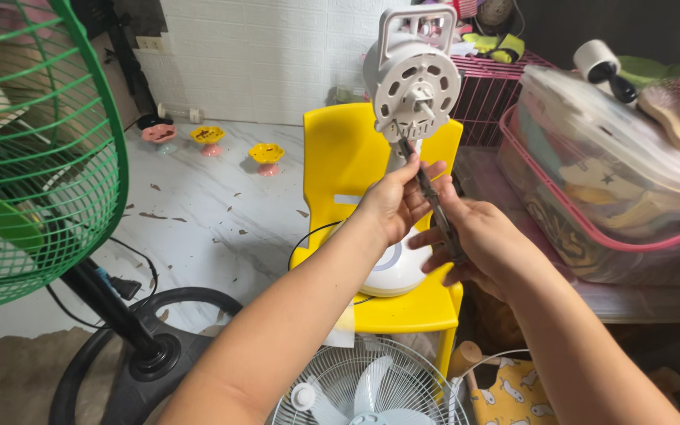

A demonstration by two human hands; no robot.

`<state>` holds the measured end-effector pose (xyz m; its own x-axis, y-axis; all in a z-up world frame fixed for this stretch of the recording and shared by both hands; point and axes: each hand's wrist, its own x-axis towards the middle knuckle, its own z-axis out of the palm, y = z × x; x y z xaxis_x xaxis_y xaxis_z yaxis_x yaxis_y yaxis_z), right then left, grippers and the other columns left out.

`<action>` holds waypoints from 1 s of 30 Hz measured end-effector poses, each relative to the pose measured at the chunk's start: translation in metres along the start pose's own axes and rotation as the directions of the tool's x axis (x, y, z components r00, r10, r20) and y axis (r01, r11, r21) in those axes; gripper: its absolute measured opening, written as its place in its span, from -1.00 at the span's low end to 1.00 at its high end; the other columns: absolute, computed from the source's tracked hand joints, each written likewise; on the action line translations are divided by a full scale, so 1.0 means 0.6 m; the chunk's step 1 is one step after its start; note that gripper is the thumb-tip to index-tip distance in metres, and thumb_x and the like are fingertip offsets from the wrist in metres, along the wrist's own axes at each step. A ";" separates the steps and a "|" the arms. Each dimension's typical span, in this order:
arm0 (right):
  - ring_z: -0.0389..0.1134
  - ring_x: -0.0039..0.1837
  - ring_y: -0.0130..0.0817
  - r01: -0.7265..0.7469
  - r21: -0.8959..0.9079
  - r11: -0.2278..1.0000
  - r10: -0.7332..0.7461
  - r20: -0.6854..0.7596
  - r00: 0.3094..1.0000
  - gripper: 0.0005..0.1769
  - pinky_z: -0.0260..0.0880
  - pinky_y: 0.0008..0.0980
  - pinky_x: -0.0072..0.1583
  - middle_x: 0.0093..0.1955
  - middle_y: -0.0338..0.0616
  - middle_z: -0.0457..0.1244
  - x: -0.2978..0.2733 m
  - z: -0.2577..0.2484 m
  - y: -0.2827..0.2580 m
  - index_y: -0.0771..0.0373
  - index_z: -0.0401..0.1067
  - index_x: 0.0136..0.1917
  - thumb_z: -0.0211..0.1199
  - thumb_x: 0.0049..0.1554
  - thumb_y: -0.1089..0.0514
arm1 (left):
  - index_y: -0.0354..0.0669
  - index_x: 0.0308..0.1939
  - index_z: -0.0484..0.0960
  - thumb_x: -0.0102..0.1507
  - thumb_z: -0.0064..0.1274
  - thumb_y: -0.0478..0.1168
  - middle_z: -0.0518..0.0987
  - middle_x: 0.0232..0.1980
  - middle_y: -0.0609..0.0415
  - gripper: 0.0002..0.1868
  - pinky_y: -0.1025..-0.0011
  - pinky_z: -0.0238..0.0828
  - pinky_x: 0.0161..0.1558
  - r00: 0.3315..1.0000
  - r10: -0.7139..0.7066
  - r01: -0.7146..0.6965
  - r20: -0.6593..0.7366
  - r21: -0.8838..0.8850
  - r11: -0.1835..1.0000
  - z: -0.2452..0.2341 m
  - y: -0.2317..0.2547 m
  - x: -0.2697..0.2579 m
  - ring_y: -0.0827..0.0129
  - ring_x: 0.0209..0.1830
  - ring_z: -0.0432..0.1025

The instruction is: The person uses a multi-tool to tighten a central screw on the rear hub of a white electric fan. After securing the hub, they wipe it with a tissue, then attach the front wire cage and secure it by hand.

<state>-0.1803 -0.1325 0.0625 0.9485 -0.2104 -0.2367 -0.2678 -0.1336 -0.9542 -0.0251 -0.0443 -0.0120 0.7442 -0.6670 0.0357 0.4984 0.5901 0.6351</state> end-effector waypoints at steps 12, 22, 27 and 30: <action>0.53 -0.19 -0.06 0.475 -0.590 0.653 -0.603 -0.025 0.798 -0.65 0.45 -0.12 -0.08 -0.29 0.02 0.43 -0.014 0.021 0.013 0.30 0.49 0.15 0.22 0.13 0.13 | -0.08 0.15 0.44 0.38 -0.23 0.10 0.69 0.09 0.04 -0.57 0.16 0.54 0.07 0.987 0.105 -0.097 0.118 -0.074 0.993 -0.005 0.001 -0.003 0.14 0.06 0.59; 0.40 -0.16 0.25 0.355 -0.842 0.406 -0.793 -0.131 0.594 -0.75 0.37 0.12 -0.12 -0.24 0.25 0.35 -0.014 0.040 0.045 0.39 0.25 0.12 0.11 0.29 0.15 | 0.00 0.23 0.40 0.49 -0.22 -0.05 0.60 0.17 0.02 -0.71 0.26 0.47 0.17 0.996 0.055 -0.053 -0.063 0.033 0.998 0.010 0.015 -0.010 0.21 0.19 0.51; 0.26 -0.34 -0.13 0.274 -0.126 0.953 -0.298 -0.249 0.922 -0.73 0.28 0.02 -0.28 -0.19 0.05 0.31 0.008 0.024 0.032 0.25 0.25 0.25 -0.06 0.33 0.12 | -0.09 0.27 0.35 0.44 -0.37 -0.06 0.63 0.18 0.07 -0.61 0.20 0.48 0.17 0.995 0.039 -0.037 0.091 -0.033 0.999 0.005 0.018 -0.031 0.15 0.14 0.54; 0.29 -0.31 -0.42 0.156 0.438 0.885 -0.190 0.034 0.981 -0.67 0.37 -0.34 -0.26 -0.16 -0.11 0.30 0.007 0.005 0.024 0.29 0.33 0.24 -0.12 0.34 0.12 | -0.06 0.31 0.35 0.46 -0.31 -0.10 0.61 0.21 0.12 -0.63 0.24 0.46 0.21 0.995 0.032 -0.034 0.097 0.019 0.999 -0.004 0.022 -0.030 0.24 0.17 0.52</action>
<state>-0.1798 -0.1324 0.0472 0.9873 -0.1480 -0.0574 -0.0150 0.2729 -0.9619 -0.0309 -0.0236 -0.0060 0.7131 -0.6887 0.1312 0.4642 0.6041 0.6478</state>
